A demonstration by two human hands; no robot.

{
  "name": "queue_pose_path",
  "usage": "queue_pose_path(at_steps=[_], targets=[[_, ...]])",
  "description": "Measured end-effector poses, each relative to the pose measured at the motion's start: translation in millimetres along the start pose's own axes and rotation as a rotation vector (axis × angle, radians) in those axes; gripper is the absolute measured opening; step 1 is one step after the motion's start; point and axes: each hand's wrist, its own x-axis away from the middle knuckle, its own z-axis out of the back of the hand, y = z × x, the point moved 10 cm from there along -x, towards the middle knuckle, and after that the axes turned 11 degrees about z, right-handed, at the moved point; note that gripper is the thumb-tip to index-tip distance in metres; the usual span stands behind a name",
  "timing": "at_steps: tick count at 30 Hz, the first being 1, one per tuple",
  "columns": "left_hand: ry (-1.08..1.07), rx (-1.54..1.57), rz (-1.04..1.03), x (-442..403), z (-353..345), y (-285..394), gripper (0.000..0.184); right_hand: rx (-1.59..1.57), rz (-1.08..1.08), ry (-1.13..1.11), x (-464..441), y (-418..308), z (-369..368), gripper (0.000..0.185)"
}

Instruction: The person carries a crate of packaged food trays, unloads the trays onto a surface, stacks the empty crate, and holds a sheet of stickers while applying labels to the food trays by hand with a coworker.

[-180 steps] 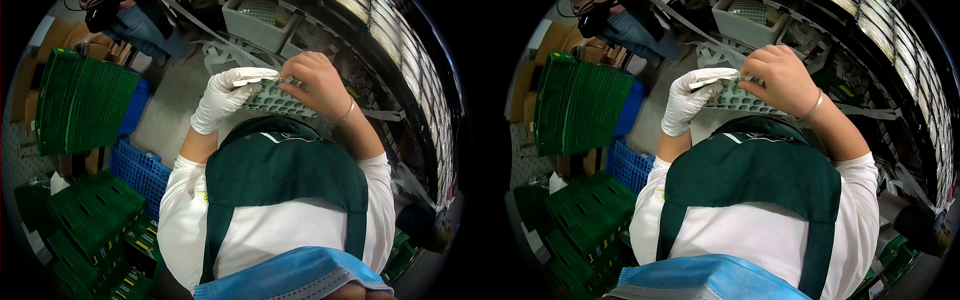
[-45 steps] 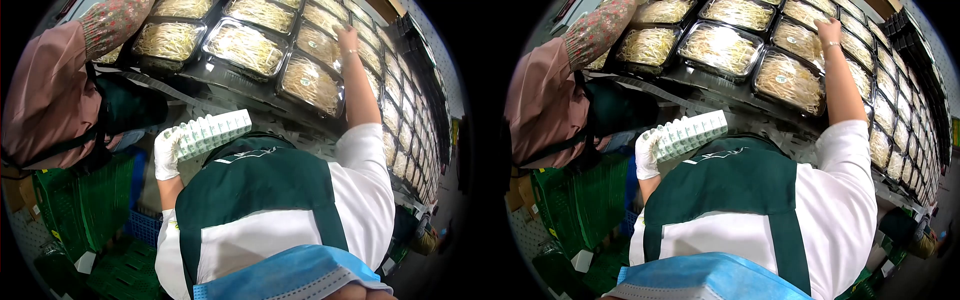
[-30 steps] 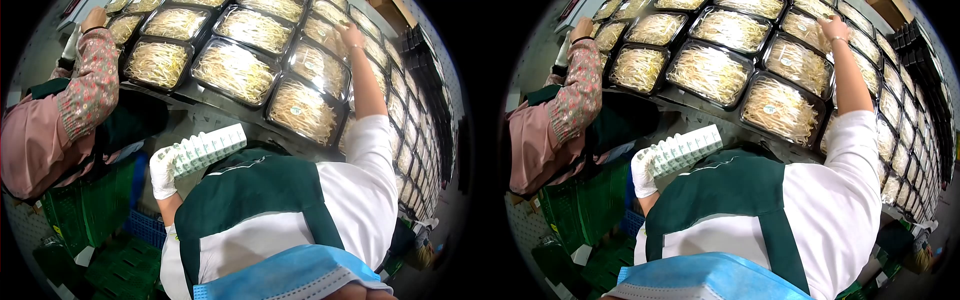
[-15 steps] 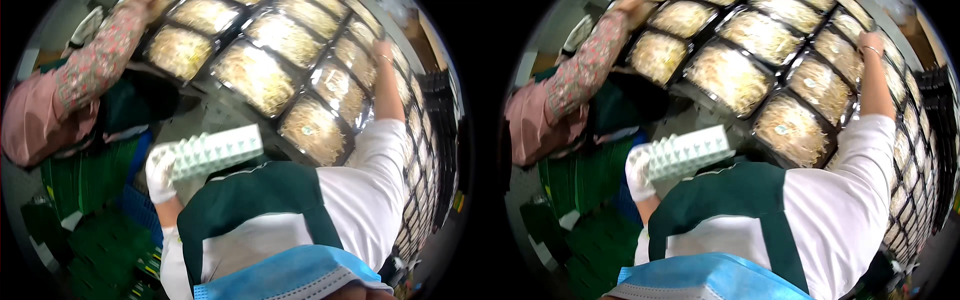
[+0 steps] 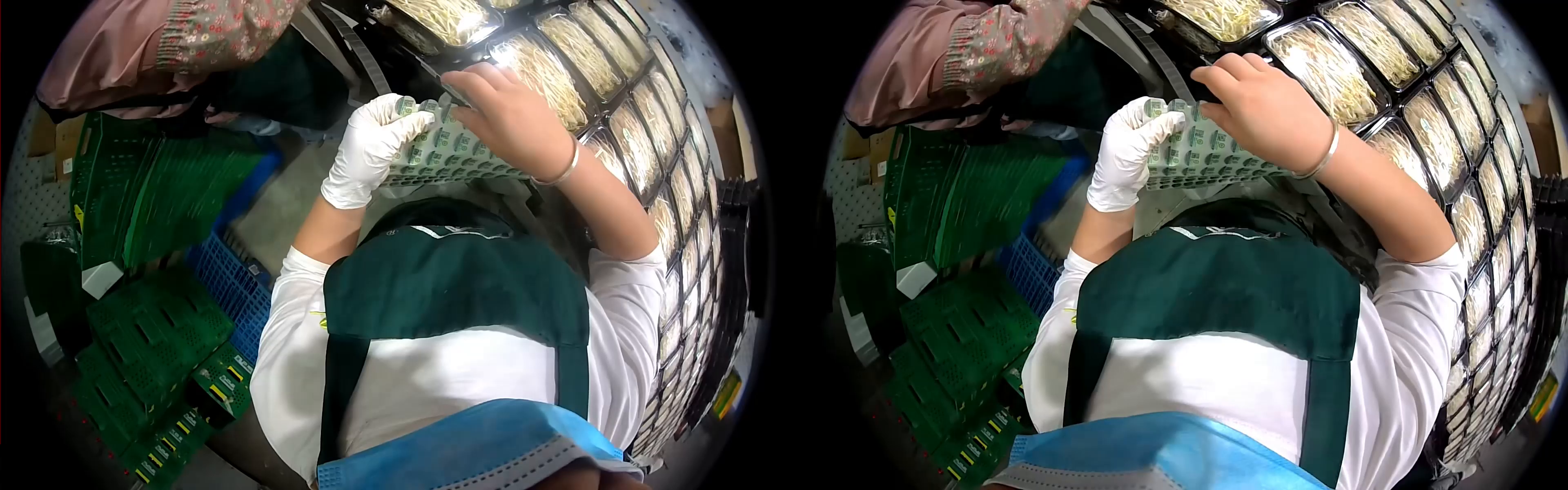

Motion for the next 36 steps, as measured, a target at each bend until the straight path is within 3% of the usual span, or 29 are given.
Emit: queue_pose_path(at_steps=[2, 9, 11, 15, 16, 17, 18, 19, 20, 21, 22, 23, 25, 27, 29, 31, 33, 34, 36], targets=[[-0.025, -0.006, 0.027, 1.4, 2.5, 0.9, 0.006, 0.084, -0.021, 0.055, -4.2, -4.1, -3.7, 0.021], [-0.05, -0.045, 0.091, -11.1, -12.6, 5.1, 0.011, 0.261, -0.101, -0.044, 5.0, 7.0, -11.9, 0.016], [0.027, 0.048, 0.075, -29.4, -5.1, -3.7, 0.02, 0.313, 0.031, 0.105, 5.2, -0.4, 1.2, 0.011], [0.058, 0.079, 0.071, -74.4, 5.1, -25.4, 0.02, 0.251, 0.253, 0.092, 27.5, 26.5, 11.3, 0.014], [0.115, 0.069, 0.022, -74.6, 8.1, -17.0, 0.019, 0.174, 0.14, 0.092, 32.4, 64.8, 26.0, 0.014], [0.175, 0.124, 0.115, -74.2, 3.4, -23.0, 0.018, 0.252, -0.153, 0.035, 51.2, 133.9, 51.8, 0.015], [0.186, 0.102, 0.101, -67.6, -4.7, -11.9, 0.017, 0.015, -0.439, 0.34, 82.3, 204.9, 104.6, 0.015], [0.246, -0.013, 0.099, -63.6, 8.7, -11.2, 0.015, 0.041, -0.604, 0.529, 124.9, 286.8, 144.6, 0.016], [0.28, -0.099, 0.065, -57.0, 10.0, -4.8, 0.011, 0.025, -0.87, 0.548, 170.3, 354.1, 180.0, 0.022], [0.342, -0.095, 0.094, -52.6, 18.2, -8.8, 0.005, -0.008, -1.143, 0.721, 269.4, 461.2, 188.2, 0.033], [0.487, -0.086, 0.146, -44.5, 22.9, -10.0, 0.004, 0.206, -1.233, 0.645, 301.2, 480.2, 208.1, 0.041], [0.466, -0.255, 0.067, -41.3, 18.5, -0.5, 0.006, 0.328, -1.486, 0.443, 346.5, 518.3, 209.2, 0.049], [0.552, -0.165, 0.177, -29.4, 51.9, -22.4, 0.009, 0.486, -1.642, 0.299, 391.9, 559.6, 203.9, 0.053], [0.563, -0.146, 0.168, -22.4, 59.2, -22.6, 0.009, 0.375, -1.772, 0.372, 399.8, 562.0, 193.4, 0.055], [0.613, -0.112, 0.259, -17.7, 55.7, -22.5, 0.01, 0.34, -1.813, 0.299, 407.7, 578.4, 185.7, 0.055], [0.654, -0.192, 0.232, -16.6, 55.9, -11.5, 0.01, 0.4, -1.816, 0.085, 405.5, 585.8, 175.7, 0.052], [0.624, -0.354, 0.252, -10.9, 79.5, -19.5, 0.011, 0.519, -1.836, -0.074, 397.7, 572.4, 178.4, 0.058], [0.58, -0.398, 0.228, -31.5, 67.2, -8.9, 0.013, 0.564, -1.872, -0.18, 396.5, 560.1, 184.4, 0.063], [0.294, -0.529, 0.214, -121.1, -4.0, 35.2, 0.018, 0.628, -1.909, -0.286, 389.7, 526.3, 204.9, 0.063]])
